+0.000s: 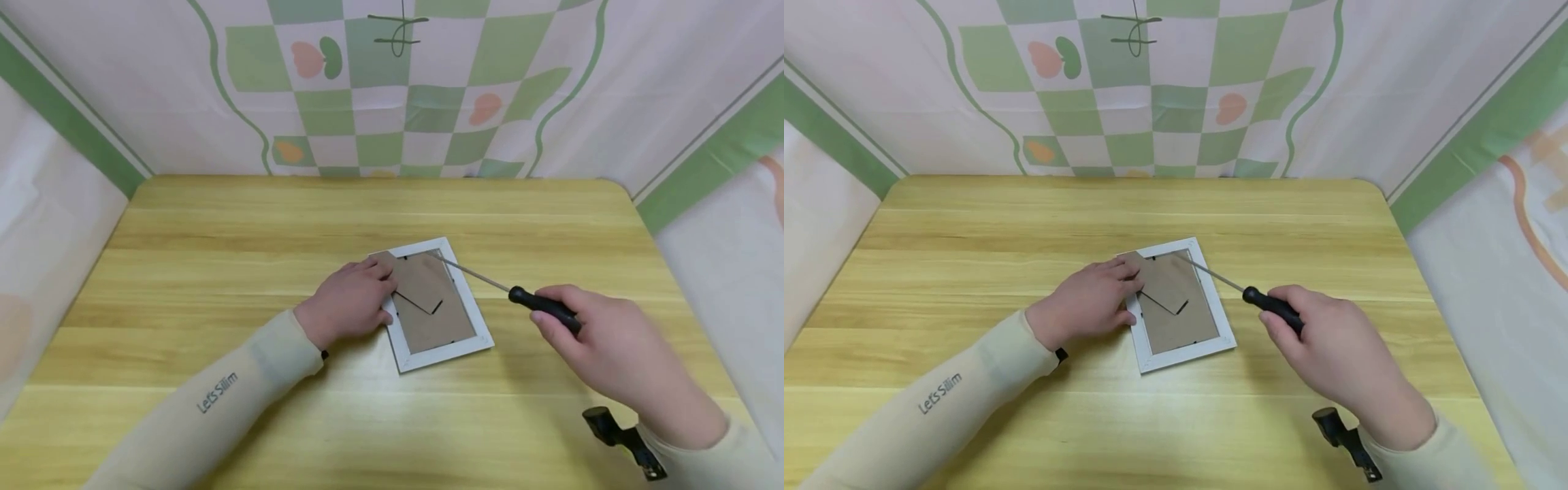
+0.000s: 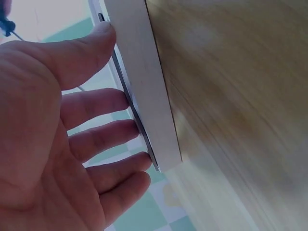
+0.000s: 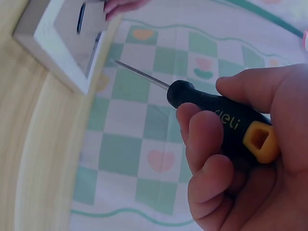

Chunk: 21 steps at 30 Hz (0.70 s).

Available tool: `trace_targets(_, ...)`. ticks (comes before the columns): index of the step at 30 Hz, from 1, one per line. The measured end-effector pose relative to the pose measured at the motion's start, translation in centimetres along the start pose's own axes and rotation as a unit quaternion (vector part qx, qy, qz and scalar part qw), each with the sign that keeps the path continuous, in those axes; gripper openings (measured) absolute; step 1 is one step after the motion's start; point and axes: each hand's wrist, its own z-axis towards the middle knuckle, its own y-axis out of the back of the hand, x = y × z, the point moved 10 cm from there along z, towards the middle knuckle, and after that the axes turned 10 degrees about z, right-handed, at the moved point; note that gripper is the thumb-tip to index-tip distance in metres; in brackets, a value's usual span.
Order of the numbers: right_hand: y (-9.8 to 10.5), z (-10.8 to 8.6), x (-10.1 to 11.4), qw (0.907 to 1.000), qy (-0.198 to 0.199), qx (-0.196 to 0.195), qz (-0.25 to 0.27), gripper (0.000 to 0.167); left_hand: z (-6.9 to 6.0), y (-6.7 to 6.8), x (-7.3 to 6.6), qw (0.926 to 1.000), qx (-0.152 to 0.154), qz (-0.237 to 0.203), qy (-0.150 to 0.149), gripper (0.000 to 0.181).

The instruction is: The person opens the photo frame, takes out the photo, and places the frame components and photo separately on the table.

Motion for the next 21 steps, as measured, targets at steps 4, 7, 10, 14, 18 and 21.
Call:
trace_targets(4,-0.7,-0.2,1.4,0.9996,0.028,0.002,0.002,0.024,0.0,0.1,-0.3,1.0,-0.005,0.005,0.0,0.055)
trace_targets(7,-1.1,-0.2,2.2,0.9987,0.05,-0.001,-0.002,0.026,0.0,0.1,-0.6,0.9999,-0.006,0.01,0.0,0.056)
trace_targets(10,-1.5,-0.2,2.8,0.9978,0.065,-0.007,-0.008,0.028,-0.1,-0.1,-1.1,0.9997,0.001,0.024,0.001,0.055)
trace_targets(14,-1.9,0.0,3.4,0.9972,0.073,-0.014,-0.015,0.028,-0.3,-0.1,-1.6,0.9987,0.013,0.05,-0.001,0.055)
trace_targets(18,-2.4,0.1,4.2,0.996,0.085,-0.018,-0.022,0.025,-0.4,0.0,-1.7,0.9983,0.011,0.057,-0.003,0.055)
trace_targets(21,-2.7,0.2,4.7,0.9951,0.093,-0.018,-0.027,0.023,-0.5,0.0,-1.6,0.999,0.012,0.044,-0.004,0.057)
